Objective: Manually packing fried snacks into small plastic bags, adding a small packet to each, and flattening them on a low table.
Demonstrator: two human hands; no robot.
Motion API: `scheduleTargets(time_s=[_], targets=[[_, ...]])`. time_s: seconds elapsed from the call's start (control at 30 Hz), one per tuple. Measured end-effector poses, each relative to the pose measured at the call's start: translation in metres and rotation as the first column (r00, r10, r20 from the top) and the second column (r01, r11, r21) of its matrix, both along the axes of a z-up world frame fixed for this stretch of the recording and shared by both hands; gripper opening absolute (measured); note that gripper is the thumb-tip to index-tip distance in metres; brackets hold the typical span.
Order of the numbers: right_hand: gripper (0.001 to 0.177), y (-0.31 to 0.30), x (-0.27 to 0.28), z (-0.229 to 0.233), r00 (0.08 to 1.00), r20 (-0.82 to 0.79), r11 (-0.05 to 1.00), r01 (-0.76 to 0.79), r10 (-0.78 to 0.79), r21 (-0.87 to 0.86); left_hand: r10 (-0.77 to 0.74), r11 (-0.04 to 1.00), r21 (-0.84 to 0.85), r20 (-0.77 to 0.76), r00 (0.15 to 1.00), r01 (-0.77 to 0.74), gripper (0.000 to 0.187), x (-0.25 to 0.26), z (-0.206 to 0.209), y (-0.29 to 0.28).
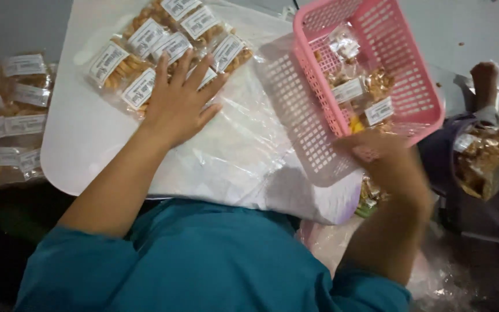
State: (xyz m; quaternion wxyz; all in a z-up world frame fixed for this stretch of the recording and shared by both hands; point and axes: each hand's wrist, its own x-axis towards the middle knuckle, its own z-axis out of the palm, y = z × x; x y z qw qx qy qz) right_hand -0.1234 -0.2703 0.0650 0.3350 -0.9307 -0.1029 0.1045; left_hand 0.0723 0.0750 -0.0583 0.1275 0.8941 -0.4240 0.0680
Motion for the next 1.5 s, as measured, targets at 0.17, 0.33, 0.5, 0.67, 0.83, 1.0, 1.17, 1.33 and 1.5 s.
scheduleTargets(time_s=[0.17, 0.33, 0.5, 0.67, 0.83, 1.0, 1.17, 1.33, 1.5], targets=[[0.033, -0.051, 0.028, 0.000, 0.878, 0.301, 0.831, 0.459, -0.372, -0.313, 0.012, 0.999, 0.053, -0.015, 1.000, -0.012, 0.059, 0.003, -0.001, -0.003], [0.076, -0.065, 0.066, -0.036, 0.874, 0.114, 0.632, 0.426, -0.472, -0.647, 0.009, 0.998, 0.061, -0.003, 1.000, -0.009, 0.059, 0.004, -0.006, -0.002], [0.053, -0.080, 0.054, -0.053, 0.872, 0.251, 0.641, 0.481, -0.419, -0.599, 0.007, 0.999, 0.047, -0.025, 1.000, -0.006, 0.060, 0.003, -0.005, -0.004], [0.032, -0.068, 0.034, -0.034, 0.704, 0.596, 0.707, 0.641, -0.386, -0.300, 0.009, 0.997, 0.083, -0.015, 1.000, -0.007, 0.062, 0.007, -0.008, -0.004], [0.010, -0.052, 0.019, -0.032, 0.542, 0.711, 0.766, 0.643, -0.447, -0.009, 0.022, 0.999, 0.025, -0.013, 1.000, -0.021, 0.063, -0.002, 0.013, -0.013], [0.027, 0.028, 0.019, -0.036, 0.621, 0.576, 0.814, 0.562, -0.531, 0.144, -0.098, 0.969, -0.230, -0.017, 0.995, 0.091, 0.067, -0.031, 0.031, -0.041], [0.012, 0.090, 0.026, -0.080, 0.685, 0.622, 0.925, 0.252, -0.379, 0.286, -0.301, 0.781, -0.591, -0.078, 0.950, 0.199, 0.079, -0.075, 0.043, -0.073], [0.047, 0.102, 0.039, -0.055, 0.721, 0.549, 0.884, 0.196, -0.423, 0.424, -0.425, 0.664, -0.735, -0.524, 0.738, -0.139, 0.060, -0.082, 0.034, -0.065], [0.107, 0.104, 0.043, -0.038, 0.734, 0.480, 0.829, 0.199, -0.480, 0.523, -0.566, 0.676, -0.722, -0.638, 0.523, -0.148, 0.046, -0.085, 0.058, -0.053]])
